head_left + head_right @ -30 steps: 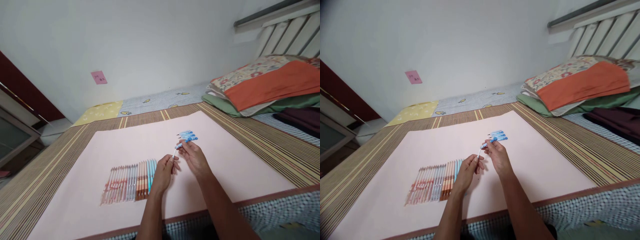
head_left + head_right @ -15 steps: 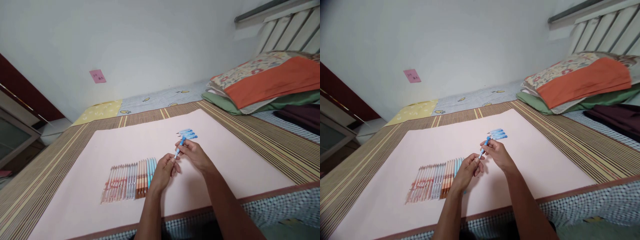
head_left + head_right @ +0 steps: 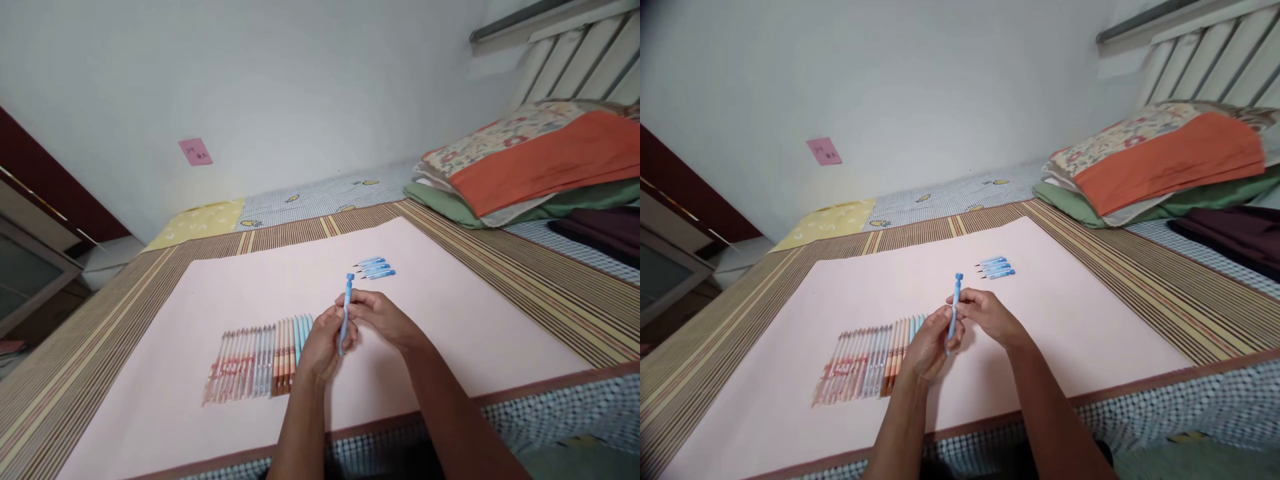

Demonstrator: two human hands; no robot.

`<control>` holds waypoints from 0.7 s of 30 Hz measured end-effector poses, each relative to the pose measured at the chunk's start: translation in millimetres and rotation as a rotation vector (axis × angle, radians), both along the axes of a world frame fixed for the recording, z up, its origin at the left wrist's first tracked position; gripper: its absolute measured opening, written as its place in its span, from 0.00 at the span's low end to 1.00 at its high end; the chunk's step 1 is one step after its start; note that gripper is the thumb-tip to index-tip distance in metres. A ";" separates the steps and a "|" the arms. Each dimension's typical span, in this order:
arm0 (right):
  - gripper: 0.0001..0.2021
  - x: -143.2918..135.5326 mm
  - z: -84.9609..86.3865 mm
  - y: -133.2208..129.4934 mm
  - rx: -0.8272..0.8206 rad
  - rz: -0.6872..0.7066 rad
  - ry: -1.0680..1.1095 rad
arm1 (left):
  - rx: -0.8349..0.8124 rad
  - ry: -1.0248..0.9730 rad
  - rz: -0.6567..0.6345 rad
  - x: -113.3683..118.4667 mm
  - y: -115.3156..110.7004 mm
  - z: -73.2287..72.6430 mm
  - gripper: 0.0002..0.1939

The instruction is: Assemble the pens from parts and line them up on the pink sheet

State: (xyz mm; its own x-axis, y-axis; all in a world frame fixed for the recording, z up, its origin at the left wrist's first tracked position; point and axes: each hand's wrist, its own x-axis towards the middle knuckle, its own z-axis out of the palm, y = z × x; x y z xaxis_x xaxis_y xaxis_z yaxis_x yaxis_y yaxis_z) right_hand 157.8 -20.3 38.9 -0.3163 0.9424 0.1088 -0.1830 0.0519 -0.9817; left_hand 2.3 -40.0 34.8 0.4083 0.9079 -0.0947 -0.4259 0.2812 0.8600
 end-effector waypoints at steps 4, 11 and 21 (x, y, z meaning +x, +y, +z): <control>0.15 -6.7 -4.7 -1.6 -0.043 0.107 0.086 | -0.019 -0.009 0.028 -1.3 0.3 3.1 0.19; 0.19 -24.5 -6.4 0.5 -0.071 0.001 0.154 | 0.112 0.143 0.190 -2.0 -1.1 -0.1 0.18; 0.21 -37.6 -9.3 2.0 -0.176 -0.102 0.227 | 0.287 0.299 0.223 -0.1 -2.3 -3.2 0.13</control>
